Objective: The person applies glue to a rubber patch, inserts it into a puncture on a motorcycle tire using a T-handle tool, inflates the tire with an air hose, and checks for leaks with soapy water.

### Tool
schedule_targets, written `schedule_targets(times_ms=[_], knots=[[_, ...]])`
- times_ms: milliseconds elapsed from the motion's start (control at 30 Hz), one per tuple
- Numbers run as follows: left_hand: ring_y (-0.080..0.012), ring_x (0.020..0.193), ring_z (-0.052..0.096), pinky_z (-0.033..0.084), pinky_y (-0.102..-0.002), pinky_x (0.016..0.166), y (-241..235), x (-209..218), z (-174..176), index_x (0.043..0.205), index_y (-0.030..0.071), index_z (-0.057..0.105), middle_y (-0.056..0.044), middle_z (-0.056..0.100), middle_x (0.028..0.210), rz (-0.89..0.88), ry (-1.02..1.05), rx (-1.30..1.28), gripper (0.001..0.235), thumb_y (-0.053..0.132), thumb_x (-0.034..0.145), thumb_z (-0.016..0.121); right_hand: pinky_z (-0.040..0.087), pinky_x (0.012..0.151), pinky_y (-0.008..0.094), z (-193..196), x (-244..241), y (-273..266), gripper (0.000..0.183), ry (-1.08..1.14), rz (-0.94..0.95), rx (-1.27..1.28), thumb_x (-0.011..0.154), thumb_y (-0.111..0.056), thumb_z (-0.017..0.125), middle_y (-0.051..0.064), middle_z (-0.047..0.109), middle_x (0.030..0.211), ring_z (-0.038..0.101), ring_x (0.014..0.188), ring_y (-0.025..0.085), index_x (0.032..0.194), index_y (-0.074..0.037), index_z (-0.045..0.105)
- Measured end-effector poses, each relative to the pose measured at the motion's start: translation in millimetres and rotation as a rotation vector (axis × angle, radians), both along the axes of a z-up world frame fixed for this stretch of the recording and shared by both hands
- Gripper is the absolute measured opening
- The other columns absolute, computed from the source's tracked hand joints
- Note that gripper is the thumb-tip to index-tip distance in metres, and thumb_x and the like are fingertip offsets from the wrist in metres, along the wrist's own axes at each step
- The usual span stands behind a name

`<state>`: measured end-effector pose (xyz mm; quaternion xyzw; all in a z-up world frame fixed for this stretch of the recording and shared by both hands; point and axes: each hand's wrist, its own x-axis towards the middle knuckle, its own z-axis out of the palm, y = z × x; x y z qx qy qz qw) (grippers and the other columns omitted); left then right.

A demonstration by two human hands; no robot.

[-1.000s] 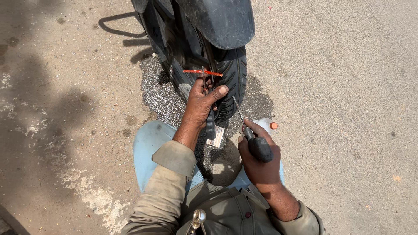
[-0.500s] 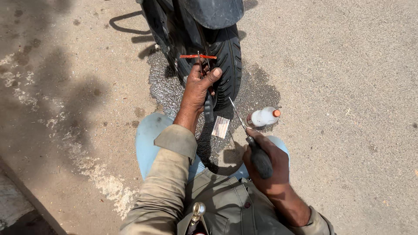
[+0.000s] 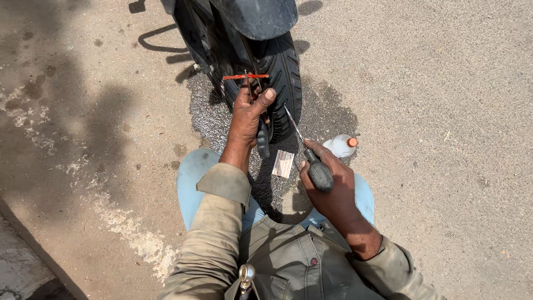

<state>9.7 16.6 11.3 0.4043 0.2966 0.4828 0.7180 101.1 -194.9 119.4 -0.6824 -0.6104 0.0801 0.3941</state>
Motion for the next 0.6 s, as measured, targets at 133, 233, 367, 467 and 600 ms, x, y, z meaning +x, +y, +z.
schedule_targets(times_ms=[133,233,367,467,600], knots=[[-0.0102,0.086,0.066,0.051,-0.025,0.053,0.2,-1.3,1.9,0.134,0.01,0.058,-0.002,0.066,0.106,0.001,-0.032,-0.001,0.075,0.047,0.076,0.088,0.059,0.081,0.031,2.6,-0.8,0.2,0.041,0.093,-0.016,-0.048,0.094,-0.011,0.071,0.014,0.076,0.105,0.076,0.093,0.018,0.133,-0.004,0.065],[-0.0121,0.087,0.066,0.052,-0.026,0.054,0.3,-1.1,0.0,0.135,0.008,0.058,-0.004,0.065,0.104,-0.001,-0.035,-0.011,0.073,0.044,0.079,0.089,0.058,0.072,0.029,2.8,-2.2,1.1,0.041,0.136,-0.055,-0.12,0.093,-0.012,0.071,0.011,0.077,0.093,0.074,0.08,0.013,0.132,-0.005,0.066],[-0.0116,0.088,0.067,0.053,-0.026,0.053,0.7,-0.6,0.0,0.134,0.01,0.057,-0.002,0.065,0.103,0.001,-0.012,-0.012,0.075,0.047,0.076,0.088,0.055,0.067,0.028,-4.5,3.8,1.1,0.04,0.232,-0.141,-0.177,0.093,-0.012,0.072,0.01,0.074,0.082,0.069,0.073,0.011,0.132,-0.007,0.069],[-0.0121,0.088,0.067,0.054,-0.027,0.052,2.2,-0.3,0.1,0.133,0.009,0.058,-0.002,0.065,0.102,-0.003,0.01,0.002,0.075,0.048,0.076,0.087,0.054,0.074,0.025,-16.5,11.1,1.7,0.036,0.462,-0.113,-0.081,0.095,-0.01,0.071,0.006,0.073,0.095,0.066,0.084,0.009,0.131,-0.006,0.068],[-0.0129,0.088,0.067,0.054,-0.028,0.053,4.9,3.1,-1.4,0.132,0.007,0.058,-0.003,0.064,0.101,-0.013,0.005,-0.007,0.075,0.048,0.077,0.088,0.055,0.08,0.023,-23.2,20.3,1.4,0.034,0.648,-0.118,-0.038,0.093,-0.008,0.07,0.003,0.071,0.101,0.066,0.091,0.008,0.127,-0.005,0.068]])
